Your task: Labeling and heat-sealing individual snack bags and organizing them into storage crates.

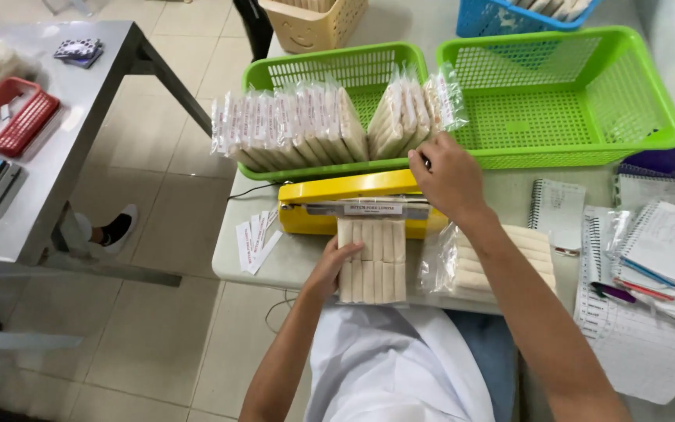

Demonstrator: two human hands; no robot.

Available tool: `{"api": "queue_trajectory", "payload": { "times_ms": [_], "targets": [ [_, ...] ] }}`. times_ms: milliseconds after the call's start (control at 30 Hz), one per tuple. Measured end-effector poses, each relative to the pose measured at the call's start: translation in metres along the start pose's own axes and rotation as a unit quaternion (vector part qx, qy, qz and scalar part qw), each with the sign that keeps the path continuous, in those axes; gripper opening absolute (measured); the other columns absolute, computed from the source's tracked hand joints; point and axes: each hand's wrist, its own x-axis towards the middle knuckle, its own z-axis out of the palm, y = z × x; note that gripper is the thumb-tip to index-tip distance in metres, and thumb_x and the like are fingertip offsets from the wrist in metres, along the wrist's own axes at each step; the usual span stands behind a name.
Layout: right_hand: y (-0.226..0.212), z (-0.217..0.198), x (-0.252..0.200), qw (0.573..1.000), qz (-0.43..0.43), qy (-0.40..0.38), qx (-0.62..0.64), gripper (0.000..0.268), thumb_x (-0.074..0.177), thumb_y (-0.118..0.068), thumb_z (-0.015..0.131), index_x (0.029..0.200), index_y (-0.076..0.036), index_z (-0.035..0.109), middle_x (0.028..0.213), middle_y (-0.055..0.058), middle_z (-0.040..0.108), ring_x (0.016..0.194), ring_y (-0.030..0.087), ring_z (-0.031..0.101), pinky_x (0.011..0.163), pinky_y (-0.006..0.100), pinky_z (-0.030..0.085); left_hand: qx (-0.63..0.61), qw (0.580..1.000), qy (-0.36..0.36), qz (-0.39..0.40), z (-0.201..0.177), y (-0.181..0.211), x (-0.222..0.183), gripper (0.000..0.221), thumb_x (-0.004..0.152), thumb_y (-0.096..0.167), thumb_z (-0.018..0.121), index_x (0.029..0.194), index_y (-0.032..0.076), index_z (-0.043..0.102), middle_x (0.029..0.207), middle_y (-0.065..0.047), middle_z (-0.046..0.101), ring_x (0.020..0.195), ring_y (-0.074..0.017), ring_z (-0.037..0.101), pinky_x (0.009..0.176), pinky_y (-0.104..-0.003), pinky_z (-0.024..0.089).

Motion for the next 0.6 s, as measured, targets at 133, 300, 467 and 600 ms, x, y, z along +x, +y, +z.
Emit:
{"api": "queue_trajectory", "payload": {
  "times_ms": [133, 300, 467, 600],
  "targets": [
    [0.012, -0.009, -0.066, 0.965, -0.175, 0.194, -0.016, 0.046, 0.100, -0.028, 0.070, 0.140, -0.007, 0.063, 0.126, 0.017, 0.054, 0.114, 0.040, 0.061, 0.097, 0.046, 0.049, 0.028, 0.997, -0.014, 0.066, 0.007, 0.056, -0.055, 0.073, 0.089, 0.033, 0.076, 0.151, 0.005, 0.049, 0.130, -0.030, 0.061, 0.118, -0.0444, 0.059, 0.097, -0.060, 0.048],
    [0.046, 0.018, -0.204, 0.994, -0.003, 0.080, -0.080, 0.027, 0.086, -0.025, 0.068, 0.112, -0.019, 0.069, 0.118, 0.005, 0.062, 0.107, 0.028, 0.058, 0.089, 0.043, 0.044, 0.171, 0.916, 0.100, 0.350, 0.016, 0.167, -0.079, 0.034, 0.090, 0.025, 0.070, 0.116, 0.004, 0.067, 0.103, -0.004, 0.072, 0.093, -0.0150, 0.066, 0.076, -0.030, 0.054],
    [0.046, 0.046, -0.226, 0.976, -0.007, 0.126, -0.177, 0.035, 0.077, -0.011, 0.064, 0.110, -0.020, 0.071, 0.119, 0.002, 0.061, 0.109, 0.027, 0.054, 0.090, 0.041, 0.036, 0.304, 0.741, 0.237, 0.550, 0.079, 0.249, 0.030, 0.029, 0.095, 0.020, 0.063, 0.114, 0.014, 0.041, 0.095, -0.007, 0.061, 0.073, -0.0176, 0.063, 0.055, -0.026, 0.051],
    [0.042, 0.054, -0.224, 0.964, -0.002, 0.172, -0.203, 0.034, 0.076, -0.007, 0.070, 0.107, -0.021, 0.070, 0.115, 0.003, 0.060, 0.103, 0.027, 0.052, 0.088, 0.041, 0.036, 0.552, 0.661, 0.299, 0.412, 0.082, 0.227, 0.139, 0.074, 0.077, 0.019, 0.068, 0.143, -0.002, 0.042, 0.059, 0.004, 0.050, 0.042, -0.0092, 0.045, 0.030, -0.025, 0.037]
  ]
}}
